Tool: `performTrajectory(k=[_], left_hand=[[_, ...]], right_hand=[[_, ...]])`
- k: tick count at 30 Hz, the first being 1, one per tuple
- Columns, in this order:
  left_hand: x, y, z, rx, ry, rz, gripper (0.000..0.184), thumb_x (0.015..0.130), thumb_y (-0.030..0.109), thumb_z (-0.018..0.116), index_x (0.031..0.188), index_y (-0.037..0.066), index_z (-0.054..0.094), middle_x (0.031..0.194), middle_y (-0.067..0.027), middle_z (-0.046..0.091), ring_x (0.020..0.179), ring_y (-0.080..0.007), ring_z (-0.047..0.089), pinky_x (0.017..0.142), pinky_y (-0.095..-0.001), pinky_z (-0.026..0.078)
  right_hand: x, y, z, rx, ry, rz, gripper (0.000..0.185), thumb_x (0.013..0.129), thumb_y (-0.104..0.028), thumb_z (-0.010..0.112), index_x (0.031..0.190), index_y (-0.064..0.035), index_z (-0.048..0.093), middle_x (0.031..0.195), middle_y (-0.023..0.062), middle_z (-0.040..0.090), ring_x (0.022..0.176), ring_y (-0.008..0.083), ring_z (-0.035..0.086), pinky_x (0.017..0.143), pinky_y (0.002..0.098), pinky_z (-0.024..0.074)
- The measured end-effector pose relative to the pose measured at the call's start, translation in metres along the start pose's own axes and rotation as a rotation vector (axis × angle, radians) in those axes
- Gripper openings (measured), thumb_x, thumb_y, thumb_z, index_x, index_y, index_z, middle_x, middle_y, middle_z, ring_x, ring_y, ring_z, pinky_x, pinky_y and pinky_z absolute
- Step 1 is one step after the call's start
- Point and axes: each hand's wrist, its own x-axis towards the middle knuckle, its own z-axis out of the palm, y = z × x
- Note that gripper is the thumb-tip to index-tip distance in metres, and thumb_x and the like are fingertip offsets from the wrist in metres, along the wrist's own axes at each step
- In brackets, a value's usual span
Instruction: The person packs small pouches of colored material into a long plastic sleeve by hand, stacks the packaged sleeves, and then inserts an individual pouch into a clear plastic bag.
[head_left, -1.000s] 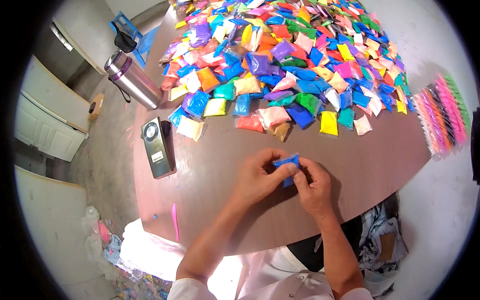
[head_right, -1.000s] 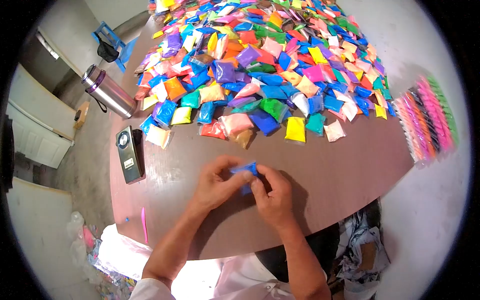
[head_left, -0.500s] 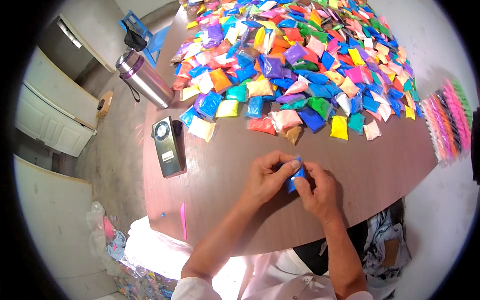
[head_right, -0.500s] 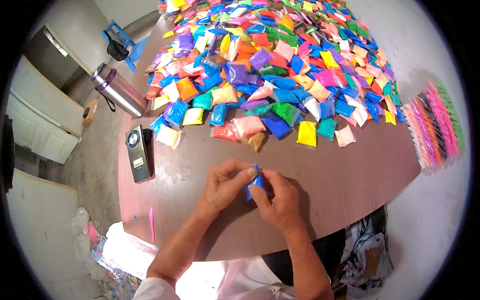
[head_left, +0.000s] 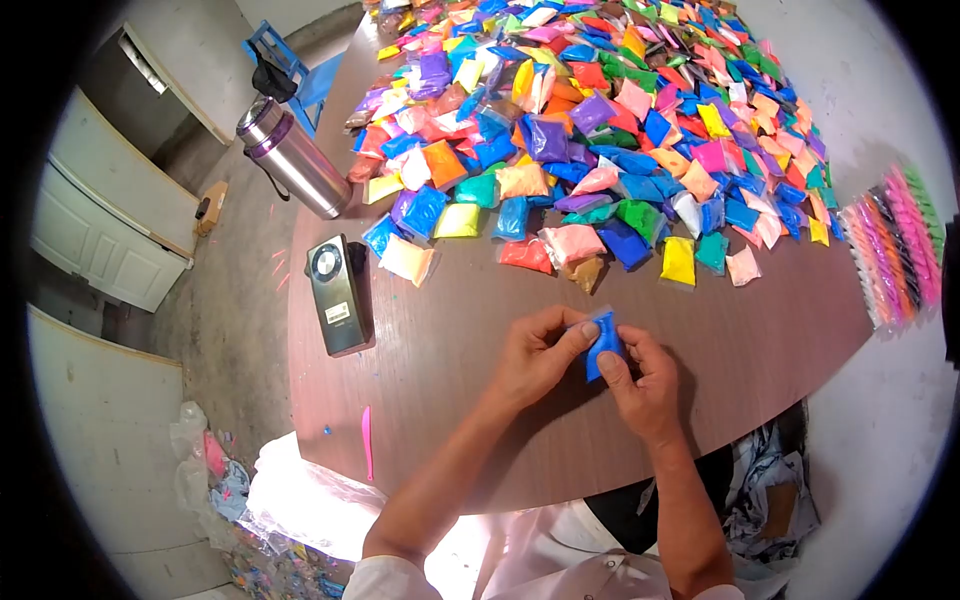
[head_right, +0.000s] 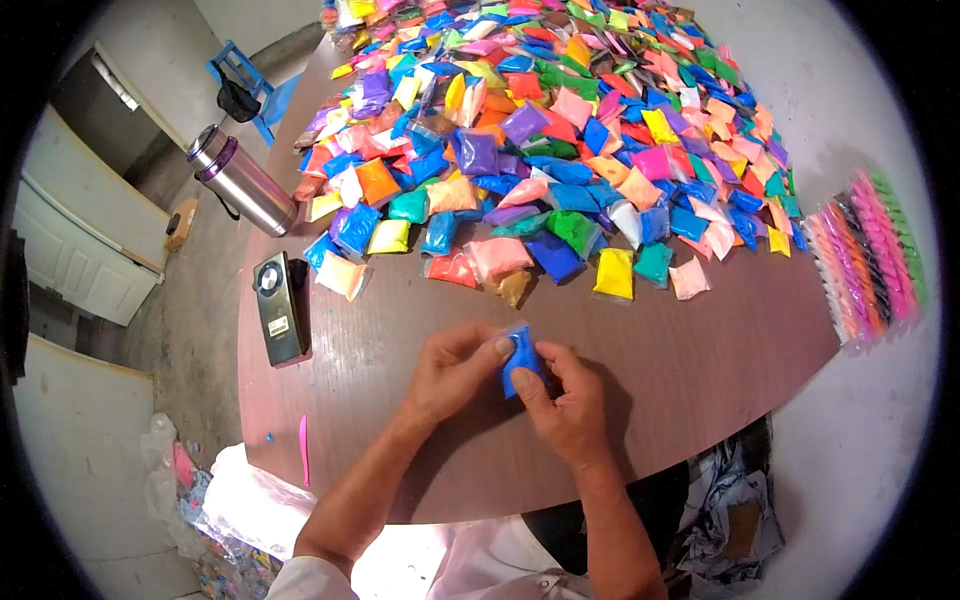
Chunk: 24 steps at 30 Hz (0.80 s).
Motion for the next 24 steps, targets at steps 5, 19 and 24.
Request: performTrajectory(k=[5, 19, 24], left_hand=[[-0.001, 0.004, -0.002, -0.007, -0.001, 0.004, 0.019, 0.106, 0.017, 0.074, 0.113, 0.0, 0.079, 0.097, 0.0013, 0.075, 0.091, -0.0067, 0.065, 0.082, -0.0265, 0.054], [-0.001, 0.005, 0.002, -0.017, -0.054, 0.032, 0.022, 0.105, 0.02, 0.075, 0.115, 0.0, 0.076, 0.098, 0.0001, 0.073, 0.089, -0.0067, 0.064, 0.081, -0.0268, 0.054], [-0.002, 0.003, 0.0, 0.025, -0.123, 0.006, 0.022, 0.104, 0.021, 0.077, 0.108, 0.0, 0.076, 0.089, 0.0018, 0.07, 0.083, -0.0069, 0.062, 0.074, -0.0282, 0.053]], right_hand=[[0.003, -0.005, 0.001, -0.087, -0.027, -0.062, 0.038, 0.101, -0.03, 0.079, 0.123, -0.0003, 0.07, 0.096, 0.0061, 0.073, 0.086, 0.0115, 0.067, 0.074, 0.0291, 0.0542], [0.0, -0.002, 0.0, 0.005, 0.002, -0.015, 0.03, 0.104, -0.022, 0.074, 0.124, 0.0007, 0.071, 0.1, 0.0042, 0.072, 0.088, 0.0102, 0.064, 0.077, 0.0288, 0.0535], [0.003, -0.007, -0.003, -0.047, 0.018, -0.008, 0.03, 0.104, -0.023, 0.073, 0.122, 0.0008, 0.071, 0.099, 0.0046, 0.071, 0.089, 0.0111, 0.064, 0.078, 0.03, 0.054]])
